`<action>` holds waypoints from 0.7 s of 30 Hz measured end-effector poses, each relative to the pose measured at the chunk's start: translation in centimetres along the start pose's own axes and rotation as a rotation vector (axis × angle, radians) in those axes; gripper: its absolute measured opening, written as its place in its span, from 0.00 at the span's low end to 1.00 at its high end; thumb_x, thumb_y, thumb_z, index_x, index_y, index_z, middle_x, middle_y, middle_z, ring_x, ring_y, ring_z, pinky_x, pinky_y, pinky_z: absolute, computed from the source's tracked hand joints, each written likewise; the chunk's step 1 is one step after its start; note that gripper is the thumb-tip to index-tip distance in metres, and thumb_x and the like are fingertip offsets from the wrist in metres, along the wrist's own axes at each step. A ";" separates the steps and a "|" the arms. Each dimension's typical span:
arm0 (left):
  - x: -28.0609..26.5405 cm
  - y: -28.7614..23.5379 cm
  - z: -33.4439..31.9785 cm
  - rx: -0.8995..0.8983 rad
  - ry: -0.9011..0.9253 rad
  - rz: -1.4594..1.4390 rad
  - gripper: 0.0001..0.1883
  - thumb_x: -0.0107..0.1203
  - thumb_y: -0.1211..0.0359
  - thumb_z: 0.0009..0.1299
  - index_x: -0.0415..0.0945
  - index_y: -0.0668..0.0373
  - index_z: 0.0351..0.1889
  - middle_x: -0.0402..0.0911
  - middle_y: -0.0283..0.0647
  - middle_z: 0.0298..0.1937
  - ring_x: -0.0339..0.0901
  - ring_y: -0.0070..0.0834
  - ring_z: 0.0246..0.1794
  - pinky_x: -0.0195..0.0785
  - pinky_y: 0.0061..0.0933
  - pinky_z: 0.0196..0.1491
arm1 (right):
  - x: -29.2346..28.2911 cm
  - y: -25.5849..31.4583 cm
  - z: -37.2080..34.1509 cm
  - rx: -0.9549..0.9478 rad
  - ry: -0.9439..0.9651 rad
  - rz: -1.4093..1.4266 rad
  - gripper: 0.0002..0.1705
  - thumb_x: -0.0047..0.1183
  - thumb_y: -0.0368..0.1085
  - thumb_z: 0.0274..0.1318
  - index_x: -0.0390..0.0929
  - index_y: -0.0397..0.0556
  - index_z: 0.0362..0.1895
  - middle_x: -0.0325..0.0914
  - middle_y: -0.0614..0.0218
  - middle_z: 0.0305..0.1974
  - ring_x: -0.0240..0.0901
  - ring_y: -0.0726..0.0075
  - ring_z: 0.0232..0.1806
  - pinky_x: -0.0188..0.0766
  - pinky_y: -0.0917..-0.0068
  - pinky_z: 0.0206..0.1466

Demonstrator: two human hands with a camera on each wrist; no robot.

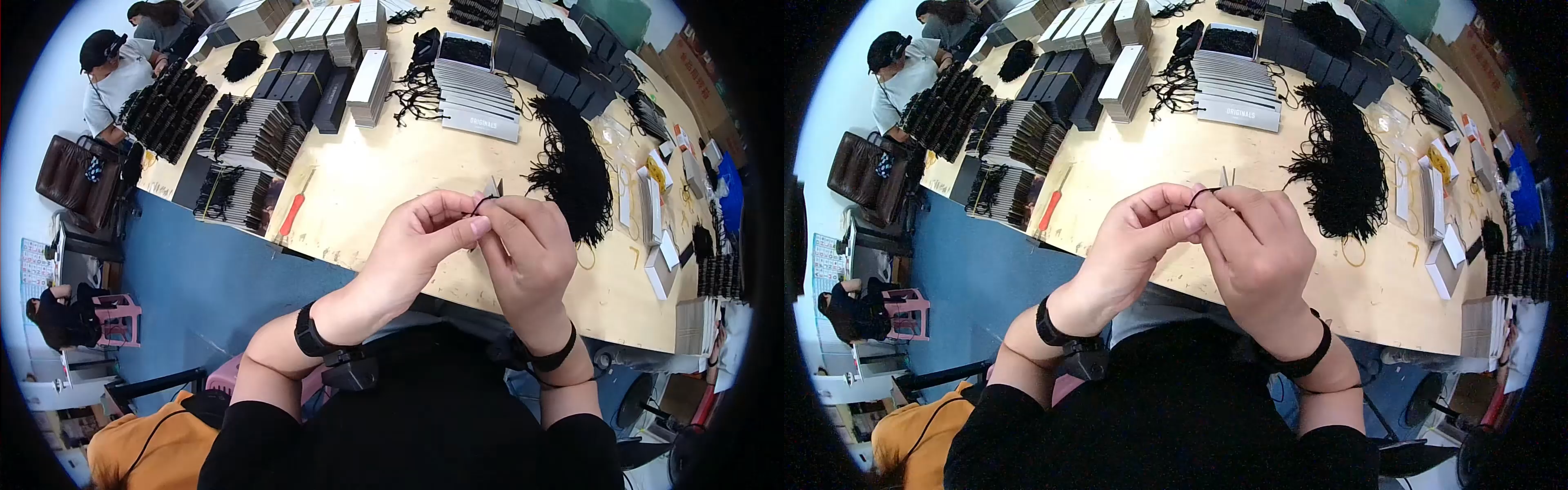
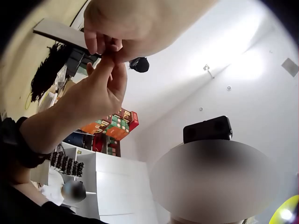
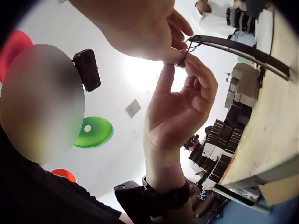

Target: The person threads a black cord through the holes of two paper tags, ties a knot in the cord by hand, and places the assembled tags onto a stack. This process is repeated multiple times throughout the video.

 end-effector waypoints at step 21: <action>4.5 -7.9 -1.7 0.815 0.111 1.195 0.26 0.52 0.80 0.56 0.63 0.60 0.55 0.74 0.39 0.42 0.71 0.25 0.43 0.68 0.24 0.38 | 1.3 -4.7 2.1 0.558 0.207 1.007 0.09 0.54 0.35 0.52 0.76 0.41 0.33 0.75 0.70 0.25 0.71 0.84 0.25 0.67 0.88 0.28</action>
Point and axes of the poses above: each hand's wrist, its own z-axis towards the middle knuckle, its own x-axis out of the palm, y = z × x, the point moved 10 cm from there along z, towards the middle knuckle
